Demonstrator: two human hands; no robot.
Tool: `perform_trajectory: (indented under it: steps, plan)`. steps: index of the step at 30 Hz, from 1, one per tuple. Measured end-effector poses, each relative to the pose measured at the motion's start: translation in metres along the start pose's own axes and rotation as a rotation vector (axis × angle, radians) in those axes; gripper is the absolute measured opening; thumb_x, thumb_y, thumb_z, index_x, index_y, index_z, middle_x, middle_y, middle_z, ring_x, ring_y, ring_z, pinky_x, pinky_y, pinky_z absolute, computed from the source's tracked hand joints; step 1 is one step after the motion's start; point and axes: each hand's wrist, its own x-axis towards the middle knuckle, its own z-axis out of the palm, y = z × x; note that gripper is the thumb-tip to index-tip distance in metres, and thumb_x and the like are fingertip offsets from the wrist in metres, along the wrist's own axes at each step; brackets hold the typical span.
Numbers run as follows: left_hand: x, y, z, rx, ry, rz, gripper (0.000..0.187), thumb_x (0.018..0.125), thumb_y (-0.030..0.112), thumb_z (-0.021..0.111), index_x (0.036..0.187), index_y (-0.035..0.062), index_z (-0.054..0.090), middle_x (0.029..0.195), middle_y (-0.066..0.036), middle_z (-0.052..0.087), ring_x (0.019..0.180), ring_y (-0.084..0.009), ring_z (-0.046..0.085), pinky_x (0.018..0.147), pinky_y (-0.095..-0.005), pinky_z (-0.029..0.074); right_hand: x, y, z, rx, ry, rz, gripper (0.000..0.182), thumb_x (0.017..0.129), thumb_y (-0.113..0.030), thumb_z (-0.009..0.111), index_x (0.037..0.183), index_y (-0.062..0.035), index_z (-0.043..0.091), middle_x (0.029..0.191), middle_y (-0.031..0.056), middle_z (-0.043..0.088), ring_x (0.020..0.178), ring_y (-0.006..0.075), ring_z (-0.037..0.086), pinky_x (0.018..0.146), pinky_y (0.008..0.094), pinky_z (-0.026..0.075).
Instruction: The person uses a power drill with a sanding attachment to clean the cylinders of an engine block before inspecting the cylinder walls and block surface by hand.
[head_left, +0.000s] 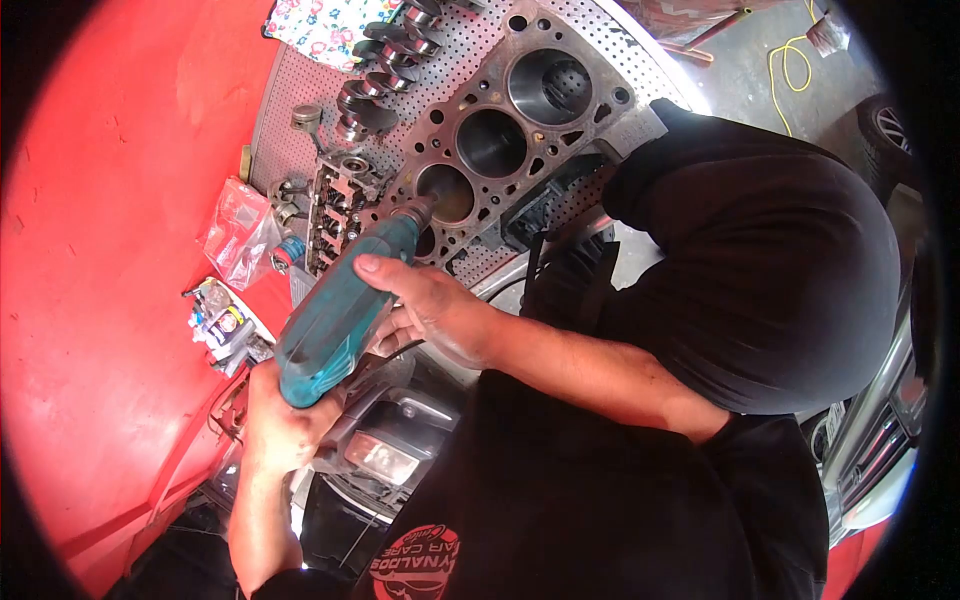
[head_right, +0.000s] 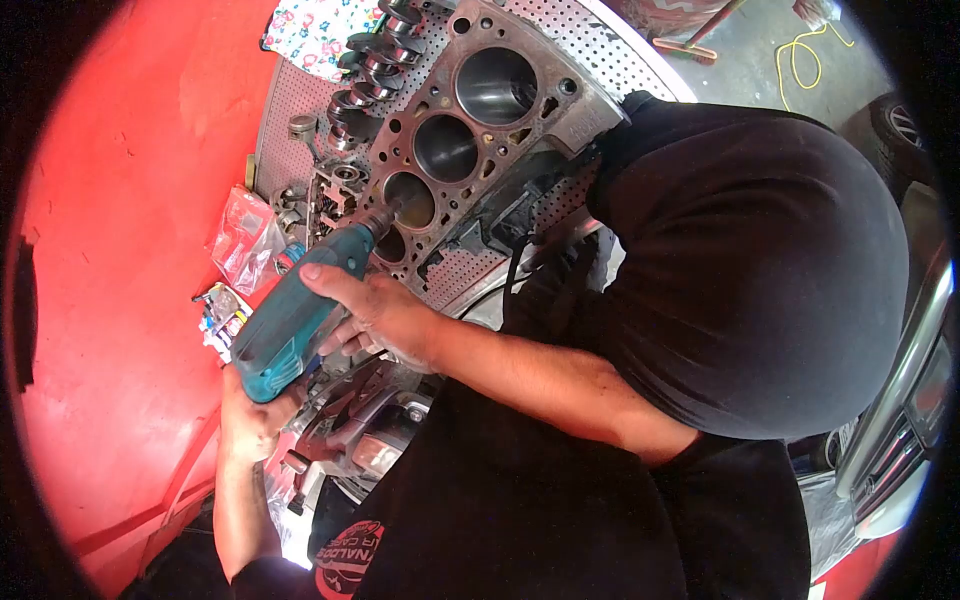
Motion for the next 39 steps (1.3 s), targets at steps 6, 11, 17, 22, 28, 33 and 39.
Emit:
perform_trajectory:
  steps: [6, 11, 17, 22, 28, 33, 39]
  plan:
    - [0.016, -0.003, 0.012, 0.084, -0.001, 0.054, 0.012, 0.078, 0.003, 0.063, 0.089, -0.0018, 0.065, 0.075, -0.002, 0.065, 0.069, -0.0093, 0.056, 0.065, -0.0293, 0.048, 0.005, 0.001, -0.015, 0.037, 0.087, -0.027, 0.079, 0.081, -0.074, 0.062, 0.126, -0.009, 0.059, 0.107, 0.0085, 0.068, 0.085, 0.0187, 0.068, 0.074, 0.0295, 0.049]
    - [0.021, -0.009, 0.014, 0.088, -0.03, 0.033, 0.014, 0.079, 0.002, 0.063, 0.092, -0.0017, 0.066, 0.077, -0.001, 0.065, 0.069, -0.0091, 0.056, 0.064, -0.0285, 0.047, 0.002, 0.001, -0.015, 0.028, 0.097, -0.029, 0.08, 0.081, -0.074, 0.061, 0.125, -0.0067, 0.06, 0.109, 0.0094, 0.068, 0.089, 0.0199, 0.068, 0.076, 0.031, 0.05]
    - [-0.017, 0.008, 0.004, -0.141, 0.118, 0.062, 0.03, 0.078, -0.003, 0.061, 0.107, -0.0038, 0.064, 0.088, -0.004, 0.068, 0.073, -0.0107, 0.06, 0.065, -0.0268, 0.05, -0.014, -0.011, 0.01, -0.077, -0.112, 0.049, 0.067, 0.094, -0.065, 0.054, 0.125, -0.0066, 0.06, 0.11, 0.0093, 0.069, 0.091, 0.0185, 0.068, 0.082, 0.0307, 0.052]
    - [-0.012, 0.011, 0.001, -0.074, 0.051, -0.005, 0.026, 0.077, -0.003, 0.061, 0.103, -0.0034, 0.065, 0.083, -0.004, 0.067, 0.073, -0.0104, 0.06, 0.066, -0.027, 0.05, -0.004, 0.0, 0.0, -0.056, -0.122, 0.039, 0.083, 0.084, -0.075, 0.058, 0.135, -0.0101, 0.055, 0.124, 0.0103, 0.063, 0.096, 0.0233, 0.068, 0.082, 0.0338, 0.049]
    - [0.012, -0.005, 0.014, 0.015, 0.004, 0.094, 0.011, 0.078, 0.001, 0.062, 0.089, -0.0015, 0.064, 0.074, -0.001, 0.064, 0.068, -0.0095, 0.056, 0.063, -0.0286, 0.047, -0.005, -0.003, -0.014, 0.011, 0.001, 0.014, 0.069, 0.091, -0.068, 0.054, 0.125, -0.0082, 0.06, 0.11, 0.0091, 0.069, 0.095, 0.0173, 0.065, 0.085, 0.0311, 0.05]
    - [0.028, -0.001, 0.021, 0.079, -0.014, 0.045, 0.01, 0.079, 0.003, 0.064, 0.088, -0.0013, 0.064, 0.073, -0.001, 0.063, 0.067, -0.0095, 0.056, 0.062, -0.029, 0.046, -0.003, -0.004, -0.019, 0.066, 0.069, -0.013, 0.075, 0.087, -0.073, 0.054, 0.126, -0.0092, 0.059, 0.108, 0.0082, 0.067, 0.095, 0.018, 0.063, 0.089, 0.0324, 0.047]
    - [0.047, -0.008, 0.027, 0.053, -0.067, 0.034, 0.013, 0.08, 0.004, 0.064, 0.091, -0.0019, 0.064, 0.073, -0.001, 0.062, 0.068, -0.0092, 0.054, 0.063, -0.0289, 0.046, 0.004, 0.002, -0.031, 0.072, 0.109, -0.025, 0.086, 0.082, -0.08, 0.055, 0.127, -0.0073, 0.058, 0.115, 0.0088, 0.063, 0.094, 0.021, 0.064, 0.082, 0.033, 0.049]
